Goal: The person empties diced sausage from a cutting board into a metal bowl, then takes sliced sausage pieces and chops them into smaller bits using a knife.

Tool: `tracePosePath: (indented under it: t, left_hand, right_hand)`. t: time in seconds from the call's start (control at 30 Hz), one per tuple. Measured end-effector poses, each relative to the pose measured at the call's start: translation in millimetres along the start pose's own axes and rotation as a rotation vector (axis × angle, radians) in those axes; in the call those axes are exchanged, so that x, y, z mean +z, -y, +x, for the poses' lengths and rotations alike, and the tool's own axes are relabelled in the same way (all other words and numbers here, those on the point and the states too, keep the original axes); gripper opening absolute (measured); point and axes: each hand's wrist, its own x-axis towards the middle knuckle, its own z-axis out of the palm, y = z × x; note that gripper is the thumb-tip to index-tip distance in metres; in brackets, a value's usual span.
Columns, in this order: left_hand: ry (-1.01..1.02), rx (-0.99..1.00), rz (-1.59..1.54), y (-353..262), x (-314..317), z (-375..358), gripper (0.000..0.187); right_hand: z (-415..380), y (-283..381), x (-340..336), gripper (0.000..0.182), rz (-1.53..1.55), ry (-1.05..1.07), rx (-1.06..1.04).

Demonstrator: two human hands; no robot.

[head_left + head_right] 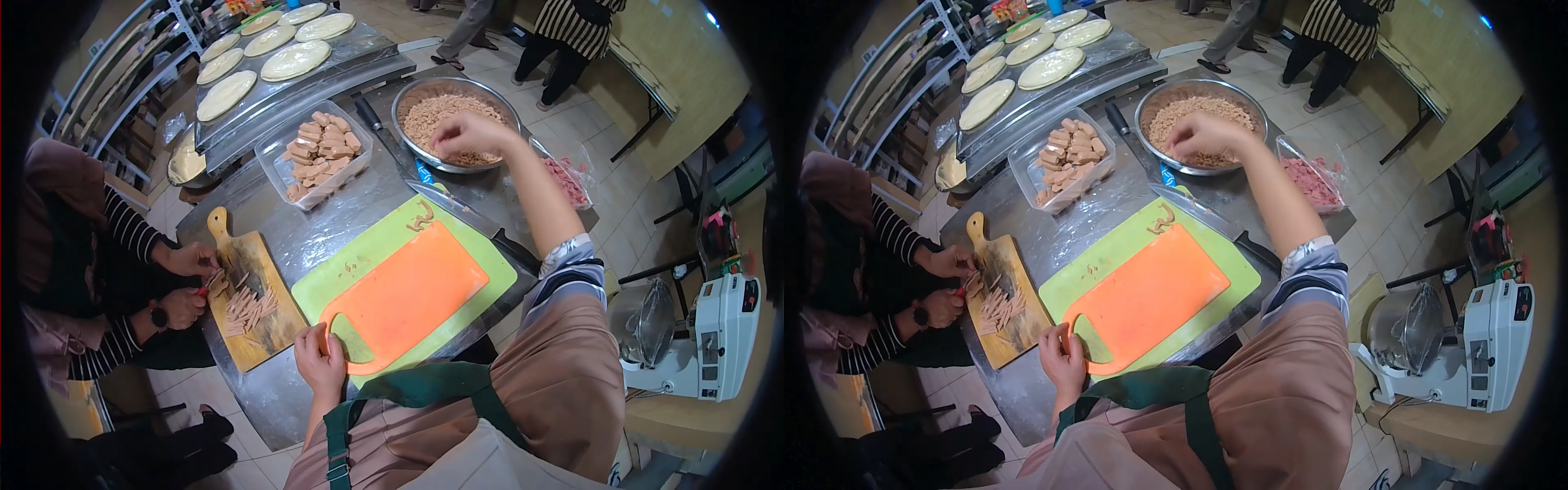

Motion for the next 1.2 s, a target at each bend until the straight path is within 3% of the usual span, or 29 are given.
tracePosePath:
  t: [0.13,0.2,0.3,0.4,0.53,0.6,0.63,0.7,0.73,0.8,0.87,0.93,0.97,1.0,1.07,1.2]
  left_hand:
    - [0.01,-0.005,-0.011,2,0,0,0.02]
    - [0.006,0.005,0.0,1,0,0,0.02]
    - [0.004,0.003,0.019,1,0,0,0.02]
    - [-0.007,0.011,0.019,-1,0,0,0.02]
    - [-0.031,0.055,0.044,-2,0,1,0.02]
    - [-0.032,0.056,0.038,-1,1,0,0.02]
    - [-0.032,0.057,0.03,0,1,0,0.02]
    - [-0.02,0.042,0.028,0,1,0,0.019]
    - [-0.015,0.027,0.023,0,1,0,0.019]
    - [-0.011,0.036,0.02,0,1,1,0.019]
    - [-0.01,0.043,0.018,0,1,1,0.019]
    - [-0.019,0.065,0.028,1,1,1,0.019]
    - [-0.017,0.064,0.027,1,1,1,0.019]
    - [-0.015,0.064,0.03,1,1,1,0.019]
    - [-0.013,0.065,0.032,1,1,1,0.02]
    - [-0.013,0.062,0.02,1,1,1,0.02]
  right_hand:
    - [-8,11,21,0.024,-0.065,0.14,-0.03]
    - [2,-4,6,0.027,-0.256,-0.193,-0.097]
    - [21,-33,-31,0.037,-0.508,-0.47,0.215]
    - [58,-98,-61,0.053,-0.682,-0.613,0.33]
    - [80,-85,-40,0.067,-0.563,-0.634,0.464]
    - [84,-63,-24,0.071,-0.685,-0.5,0.493]
    - [90,-64,-18,0.071,-0.684,-0.5,0.495]
    - [96,-75,-7,0.066,-0.854,-0.406,0.192]
    - [91,-74,-6,0.066,-0.855,-0.406,0.199]
    - [79,-74,-3,0.061,-0.804,-0.156,-0.151]
    - [53,-60,2,0.051,-0.839,-0.103,-0.213]
    - [29,-46,-3,0.04,-0.7,0.128,-0.177]
    - [20,-59,-5,0.028,-0.748,-0.008,-0.37]
    - [15,-69,-15,0.028,-0.749,-0.008,-0.37]
    - [5,-75,-31,0.028,-0.542,-0.047,-0.065]
    - [9,-98,-65,0.023,-0.722,-0.197,0.14]
